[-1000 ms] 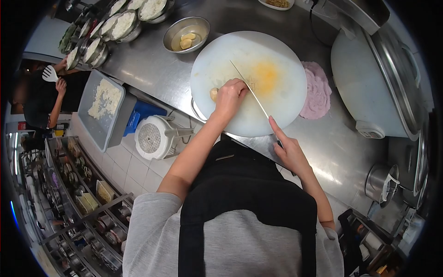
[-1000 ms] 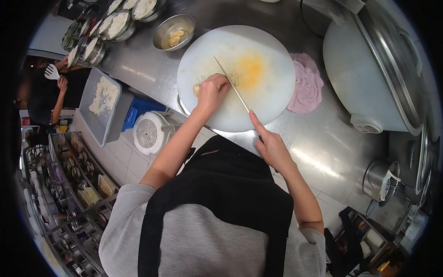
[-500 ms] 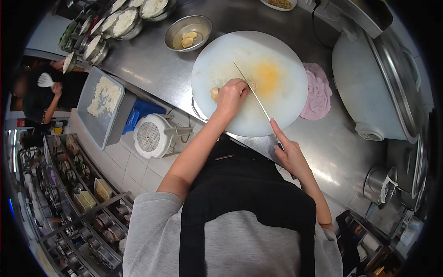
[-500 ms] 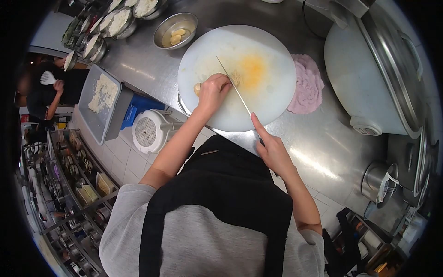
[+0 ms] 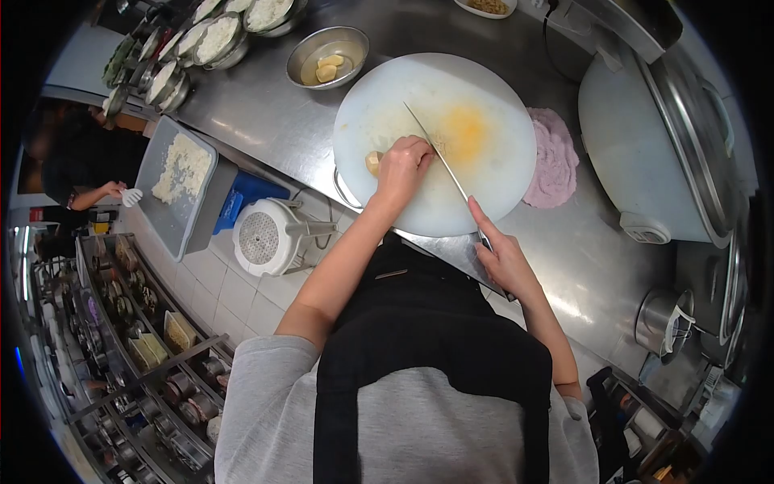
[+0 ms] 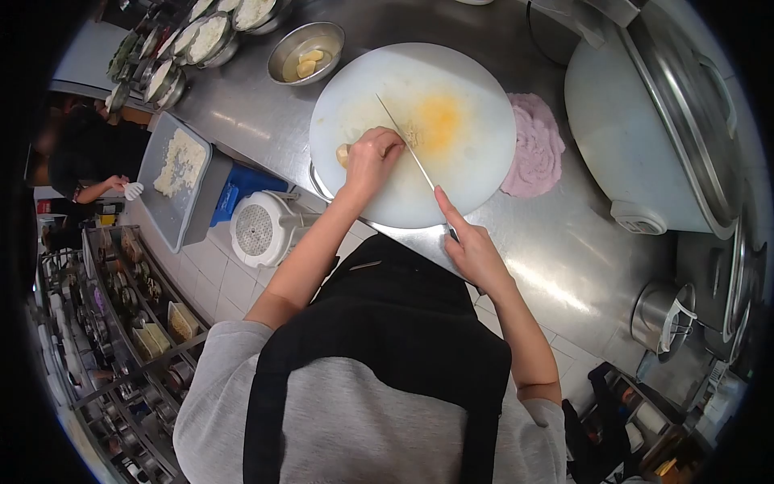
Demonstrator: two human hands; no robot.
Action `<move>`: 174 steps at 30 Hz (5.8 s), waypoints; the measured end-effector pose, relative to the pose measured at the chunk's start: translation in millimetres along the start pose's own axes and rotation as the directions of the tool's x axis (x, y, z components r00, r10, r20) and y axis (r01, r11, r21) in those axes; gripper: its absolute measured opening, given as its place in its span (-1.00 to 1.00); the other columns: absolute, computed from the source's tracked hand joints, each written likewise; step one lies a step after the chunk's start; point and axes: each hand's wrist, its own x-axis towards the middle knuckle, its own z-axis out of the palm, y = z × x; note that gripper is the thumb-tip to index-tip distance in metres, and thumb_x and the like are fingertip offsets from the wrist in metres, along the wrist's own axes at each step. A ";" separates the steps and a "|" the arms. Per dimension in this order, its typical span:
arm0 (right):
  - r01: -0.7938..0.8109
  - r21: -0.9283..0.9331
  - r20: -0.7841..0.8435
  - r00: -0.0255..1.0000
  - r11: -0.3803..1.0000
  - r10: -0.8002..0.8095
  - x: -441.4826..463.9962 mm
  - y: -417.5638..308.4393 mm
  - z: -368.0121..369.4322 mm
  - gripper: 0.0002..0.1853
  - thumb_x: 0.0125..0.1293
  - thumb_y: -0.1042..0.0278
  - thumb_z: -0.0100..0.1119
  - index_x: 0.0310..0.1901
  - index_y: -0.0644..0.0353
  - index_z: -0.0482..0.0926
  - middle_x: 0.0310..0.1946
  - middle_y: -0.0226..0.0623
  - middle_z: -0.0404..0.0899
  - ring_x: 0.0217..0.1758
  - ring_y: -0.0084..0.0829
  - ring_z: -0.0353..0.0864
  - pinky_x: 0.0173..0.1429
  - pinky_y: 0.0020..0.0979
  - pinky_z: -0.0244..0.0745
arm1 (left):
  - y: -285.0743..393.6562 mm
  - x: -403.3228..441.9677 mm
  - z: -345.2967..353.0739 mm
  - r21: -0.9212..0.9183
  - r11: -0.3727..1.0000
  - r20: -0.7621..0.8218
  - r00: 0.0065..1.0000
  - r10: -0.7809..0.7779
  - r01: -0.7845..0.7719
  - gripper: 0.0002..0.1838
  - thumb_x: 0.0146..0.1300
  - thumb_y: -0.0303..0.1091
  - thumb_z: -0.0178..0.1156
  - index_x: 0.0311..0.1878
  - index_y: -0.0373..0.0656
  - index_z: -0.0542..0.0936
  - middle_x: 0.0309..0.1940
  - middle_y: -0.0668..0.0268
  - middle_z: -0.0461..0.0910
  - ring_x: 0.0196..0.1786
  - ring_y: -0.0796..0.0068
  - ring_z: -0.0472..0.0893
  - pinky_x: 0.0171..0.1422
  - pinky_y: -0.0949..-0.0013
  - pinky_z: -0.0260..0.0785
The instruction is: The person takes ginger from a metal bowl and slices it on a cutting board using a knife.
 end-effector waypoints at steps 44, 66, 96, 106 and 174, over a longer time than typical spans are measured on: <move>0.041 -0.066 -0.030 0.999 0.997 -0.043 -6.7 1.9 6.3 -0.16 0.19 0.59 -0.04 0.51 -0.26 0.04 -0.41 0.19 0.55 -0.40 0.03 0.57 -0.11 -0.27 0.46 | -0.1 -2.6 -1.5 0.034 0.999 0.000 1.000 -0.025 0.025 -0.94 0.01 -0.51 0.31 -0.40 -0.22 0.66 -0.33 0.29 0.66 -0.20 0.22 0.63 -0.13 0.25 0.49; 0.072 -0.091 -0.031 0.997 0.993 -0.075 7.4 2.4 1.1 -0.14 0.16 0.60 -0.05 0.51 -0.24 0.03 -0.48 0.16 0.51 -0.43 0.00 0.56 -0.14 -0.24 0.47 | 0.0 -2.6 -0.6 0.023 0.999 0.000 0.999 -0.032 0.032 -0.93 0.02 -0.50 0.32 -0.38 -0.20 0.67 -0.32 0.30 0.66 -0.18 0.22 0.62 -0.11 0.24 0.48; 0.084 -0.067 -0.034 0.996 0.994 -0.086 -8.6 -3.7 2.0 -0.15 0.17 0.59 -0.05 0.51 -0.25 0.02 -0.20 0.31 0.58 -0.29 0.05 0.62 -0.06 -0.21 0.47 | -3.3 -4.4 -0.3 0.037 0.999 -0.018 1.000 -0.022 0.022 -0.95 0.03 -0.49 0.31 -0.40 -0.15 0.66 -0.35 0.35 0.61 -0.19 0.28 0.58 -0.20 0.22 0.48; 0.028 -0.036 0.009 1.000 0.999 -0.028 3.2 -4.4 -1.8 -0.14 0.18 0.58 -0.04 0.51 -0.26 0.01 -0.42 0.22 0.55 -0.40 0.05 0.57 -0.13 -0.23 0.46 | -3.5 -4.6 -0.6 0.027 0.999 -0.014 1.000 -0.026 0.026 -0.94 0.03 -0.49 0.31 -0.38 -0.15 0.66 -0.35 0.35 0.61 -0.18 0.28 0.58 -0.19 0.22 0.48; 0.026 -0.021 0.052 0.998 0.999 -0.025 10.8 -12.8 -16.6 -0.14 0.17 0.59 -0.05 0.50 -0.30 0.02 0.15 0.22 0.46 0.00 0.10 0.58 0.14 -0.19 0.40 | -8.1 -5.1 -2.2 0.031 0.998 -0.027 0.999 -0.045 0.046 -0.94 0.02 -0.51 0.32 -0.40 -0.21 0.66 -0.33 0.30 0.65 -0.18 0.24 0.58 -0.11 0.25 0.48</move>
